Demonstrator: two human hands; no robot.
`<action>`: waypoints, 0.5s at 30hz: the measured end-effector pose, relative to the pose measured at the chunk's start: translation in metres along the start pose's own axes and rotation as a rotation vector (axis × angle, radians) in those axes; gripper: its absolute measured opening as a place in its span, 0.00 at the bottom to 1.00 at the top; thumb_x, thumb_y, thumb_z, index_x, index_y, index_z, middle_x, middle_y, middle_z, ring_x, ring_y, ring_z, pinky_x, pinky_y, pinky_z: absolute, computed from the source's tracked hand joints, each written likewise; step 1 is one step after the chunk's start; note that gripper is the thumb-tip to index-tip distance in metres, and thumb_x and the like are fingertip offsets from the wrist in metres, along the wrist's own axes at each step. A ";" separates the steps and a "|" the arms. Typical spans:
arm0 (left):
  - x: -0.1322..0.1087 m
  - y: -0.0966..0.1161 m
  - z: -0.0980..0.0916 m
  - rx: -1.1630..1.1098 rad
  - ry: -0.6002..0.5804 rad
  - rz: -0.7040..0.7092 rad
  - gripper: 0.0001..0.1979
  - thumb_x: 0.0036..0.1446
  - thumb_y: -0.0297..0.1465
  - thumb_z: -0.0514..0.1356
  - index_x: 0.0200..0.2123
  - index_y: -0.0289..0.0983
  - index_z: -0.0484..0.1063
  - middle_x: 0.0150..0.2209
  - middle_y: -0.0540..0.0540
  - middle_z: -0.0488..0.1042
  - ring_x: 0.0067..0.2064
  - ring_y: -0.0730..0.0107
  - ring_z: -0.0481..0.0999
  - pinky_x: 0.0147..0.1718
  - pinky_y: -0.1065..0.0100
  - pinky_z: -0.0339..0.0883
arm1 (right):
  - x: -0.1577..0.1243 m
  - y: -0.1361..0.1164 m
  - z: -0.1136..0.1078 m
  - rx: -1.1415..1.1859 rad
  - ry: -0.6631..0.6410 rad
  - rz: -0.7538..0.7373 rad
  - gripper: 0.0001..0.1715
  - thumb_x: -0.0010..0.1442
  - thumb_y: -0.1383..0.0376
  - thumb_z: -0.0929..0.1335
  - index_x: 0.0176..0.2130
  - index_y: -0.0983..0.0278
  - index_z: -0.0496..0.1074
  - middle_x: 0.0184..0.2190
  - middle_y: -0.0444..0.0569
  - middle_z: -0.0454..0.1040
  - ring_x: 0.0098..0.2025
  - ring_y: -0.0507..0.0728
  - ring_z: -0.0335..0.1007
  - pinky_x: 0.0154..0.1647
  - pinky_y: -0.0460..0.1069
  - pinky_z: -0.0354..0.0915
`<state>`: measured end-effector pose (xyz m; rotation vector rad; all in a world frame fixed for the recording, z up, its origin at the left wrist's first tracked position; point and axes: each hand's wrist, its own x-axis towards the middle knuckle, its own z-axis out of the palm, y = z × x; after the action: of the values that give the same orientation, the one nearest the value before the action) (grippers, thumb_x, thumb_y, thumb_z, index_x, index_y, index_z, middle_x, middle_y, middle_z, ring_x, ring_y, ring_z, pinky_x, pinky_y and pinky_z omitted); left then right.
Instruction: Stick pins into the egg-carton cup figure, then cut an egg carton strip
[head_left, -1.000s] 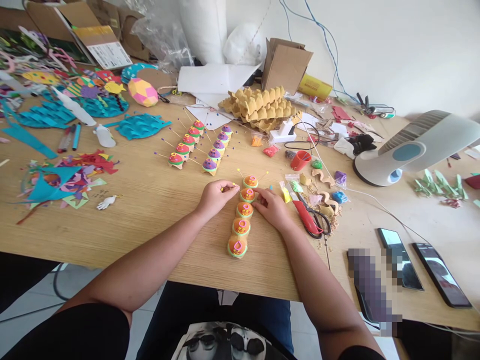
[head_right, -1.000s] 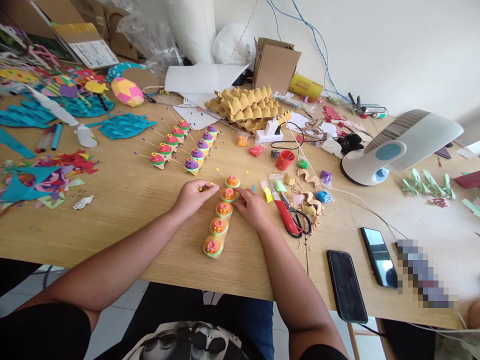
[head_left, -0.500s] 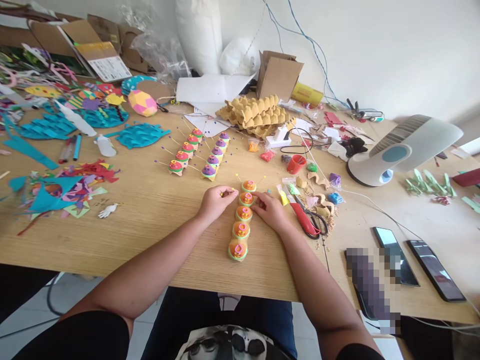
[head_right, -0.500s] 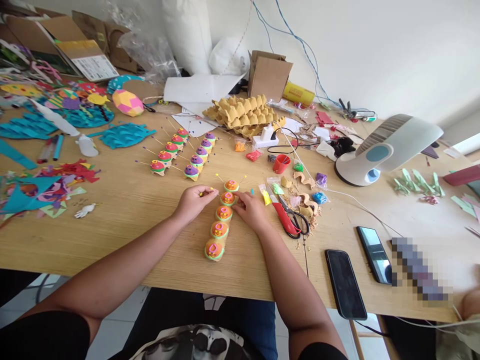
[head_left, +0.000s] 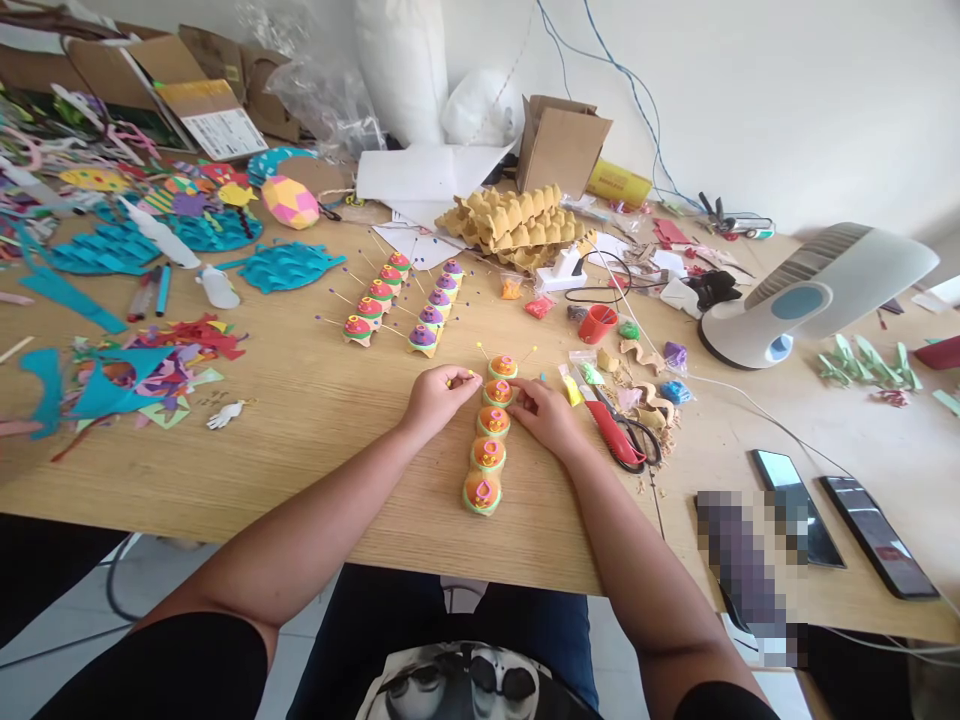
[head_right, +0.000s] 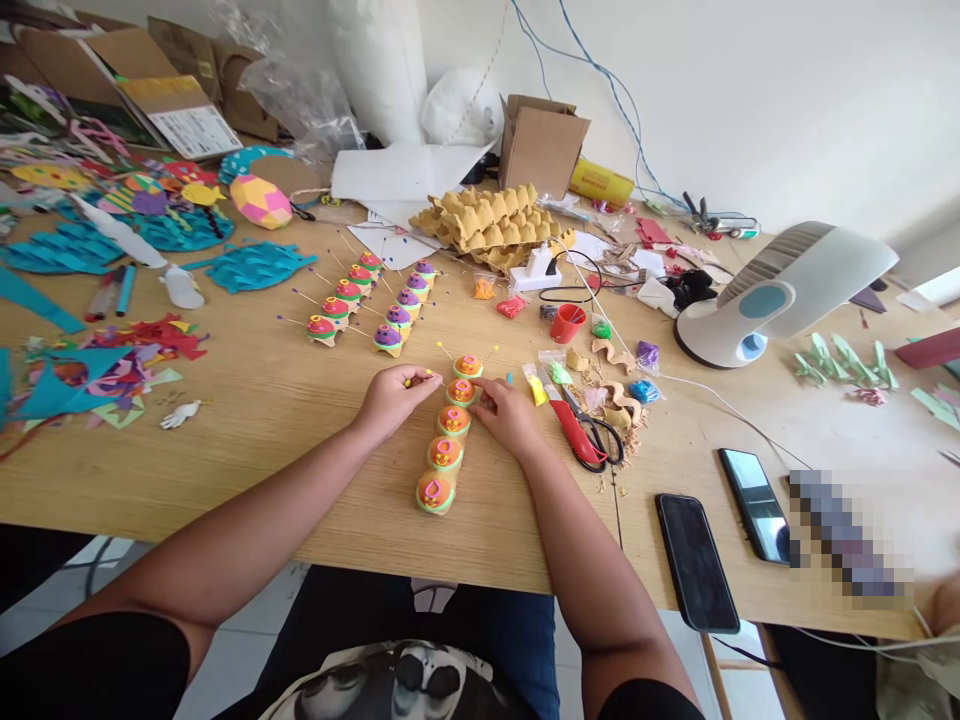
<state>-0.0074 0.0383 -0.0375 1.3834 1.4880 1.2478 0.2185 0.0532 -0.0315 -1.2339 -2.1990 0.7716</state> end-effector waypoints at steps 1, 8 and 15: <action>0.000 0.000 0.000 -0.001 0.000 0.001 0.16 0.53 0.43 0.67 0.35 0.35 0.82 0.31 0.46 0.80 0.33 0.67 0.75 0.36 0.68 0.67 | 0.000 0.000 0.000 0.004 0.002 -0.002 0.26 0.60 0.68 0.72 0.58 0.59 0.72 0.36 0.45 0.72 0.34 0.53 0.67 0.38 0.48 0.65; 0.001 -0.005 0.000 0.007 0.001 0.008 0.16 0.53 0.43 0.66 0.36 0.35 0.82 0.32 0.46 0.80 0.33 0.68 0.75 0.36 0.68 0.67 | -0.001 0.000 0.000 -0.002 0.014 -0.008 0.27 0.61 0.68 0.71 0.58 0.58 0.72 0.36 0.45 0.72 0.34 0.53 0.67 0.38 0.48 0.65; 0.000 -0.006 0.000 0.000 -0.005 0.006 0.17 0.53 0.44 0.66 0.37 0.36 0.82 0.30 0.47 0.78 0.31 0.69 0.72 0.34 0.69 0.65 | -0.001 0.000 0.000 -0.011 0.012 -0.003 0.27 0.61 0.68 0.71 0.59 0.58 0.72 0.36 0.45 0.72 0.34 0.53 0.67 0.38 0.48 0.65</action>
<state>-0.0092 0.0389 -0.0436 1.3909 1.4817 1.2475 0.2191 0.0522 -0.0322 -1.2370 -2.1977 0.7500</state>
